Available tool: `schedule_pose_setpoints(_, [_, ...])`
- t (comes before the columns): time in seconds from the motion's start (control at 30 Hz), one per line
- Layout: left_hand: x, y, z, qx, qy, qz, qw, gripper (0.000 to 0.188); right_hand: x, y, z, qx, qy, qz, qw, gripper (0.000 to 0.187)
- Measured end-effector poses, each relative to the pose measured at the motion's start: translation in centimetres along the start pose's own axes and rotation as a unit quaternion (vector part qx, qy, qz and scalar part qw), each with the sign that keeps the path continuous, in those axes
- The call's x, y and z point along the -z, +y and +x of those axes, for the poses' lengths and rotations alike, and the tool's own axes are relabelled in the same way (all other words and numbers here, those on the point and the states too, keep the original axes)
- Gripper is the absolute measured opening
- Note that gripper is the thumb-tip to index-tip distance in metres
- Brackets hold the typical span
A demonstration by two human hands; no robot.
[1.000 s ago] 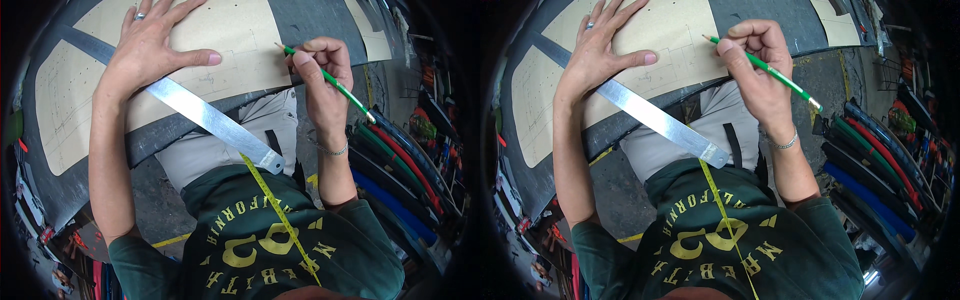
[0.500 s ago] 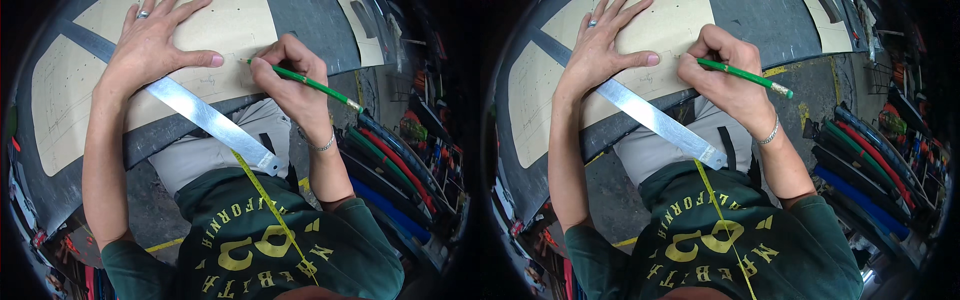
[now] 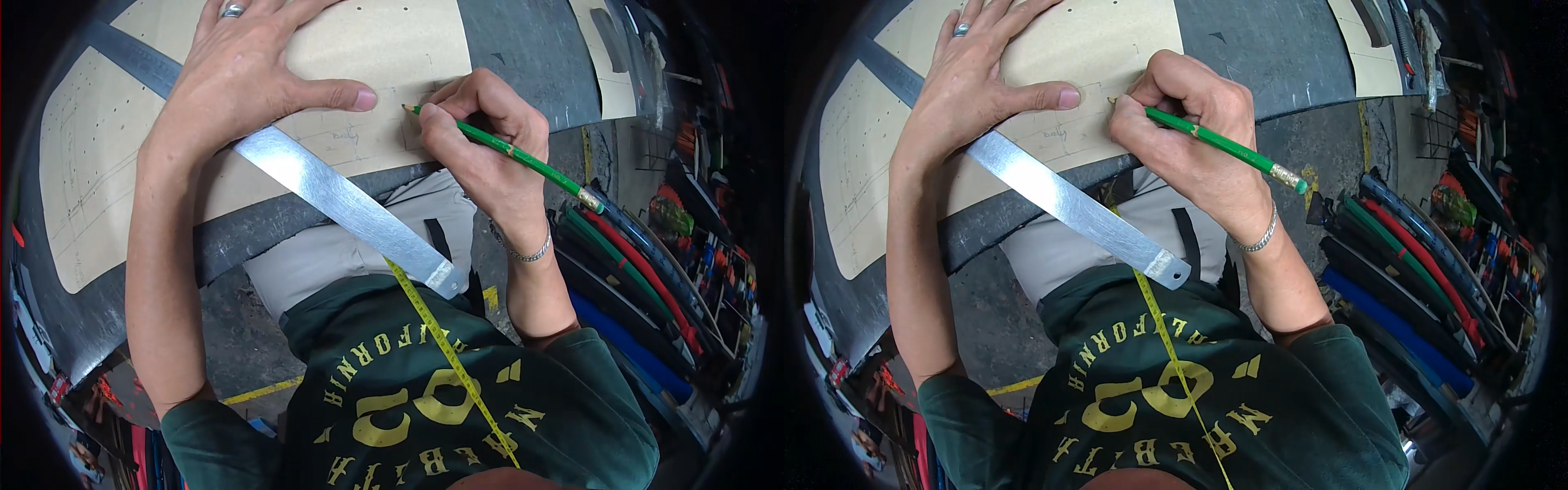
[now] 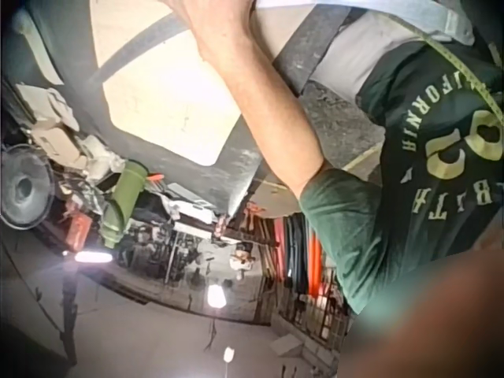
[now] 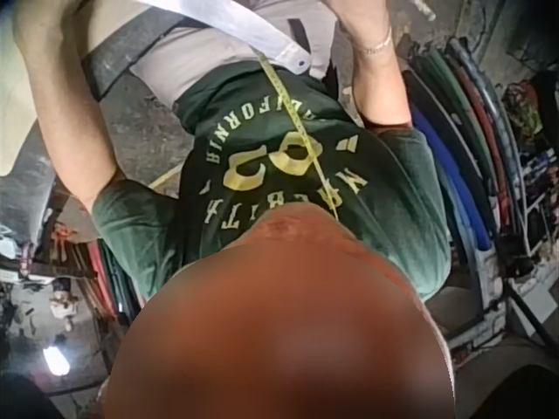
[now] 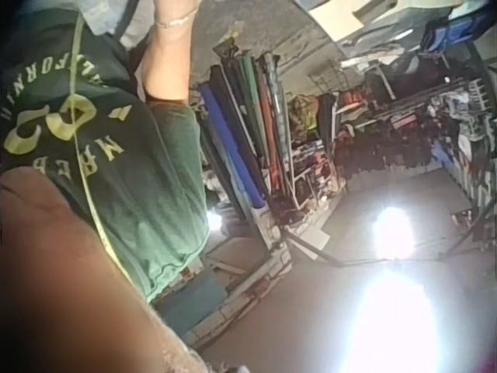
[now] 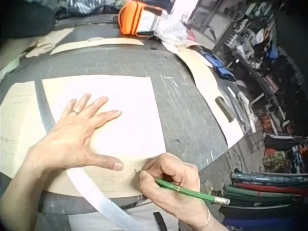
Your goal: Marking and measuring a cardboard pattern on a workbench using a metal ruler, measuring tape, and pencil.
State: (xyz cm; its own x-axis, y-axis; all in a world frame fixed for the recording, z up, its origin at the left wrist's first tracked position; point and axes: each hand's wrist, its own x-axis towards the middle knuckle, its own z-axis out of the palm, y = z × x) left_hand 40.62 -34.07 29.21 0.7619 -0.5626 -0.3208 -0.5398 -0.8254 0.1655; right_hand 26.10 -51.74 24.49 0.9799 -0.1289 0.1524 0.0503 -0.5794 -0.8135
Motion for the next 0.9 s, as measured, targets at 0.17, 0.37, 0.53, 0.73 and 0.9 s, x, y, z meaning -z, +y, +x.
schedule_pose_setpoints(0.17, [-1.2,-0.9,0.4,0.000,0.002,-0.007,1.000,0.122,0.2,-0.1,0.0,0.020,-0.007,-0.008,1.000,0.014])
schedule_pose_setpoints(0.37, [-1.8,-0.8,0.9,0.011,0.006,0.023,1.000,0.124,0.1,0.0,0.1,0.017,0.000,-0.005,1.000,0.014])
schedule_pose_setpoints(0.53, [-0.8,-0.3,0.4,0.009,0.002,0.003,1.000,0.125,0.3,0.0,0.0,0.006,0.006,0.007,1.000,0.014])
schedule_pose_setpoints(0.73, [-1.7,-1.1,0.8,0.004,0.019,0.023,1.000,0.124,0.2,0.0,0.0,0.020,0.005,-0.012,1.000,0.014])
schedule_pose_setpoints(0.9, [-1.0,-0.2,0.6,0.021,0.005,0.014,1.000,0.124,0.4,-0.2,0.2,0.015,0.006,-0.030,0.999,0.015])
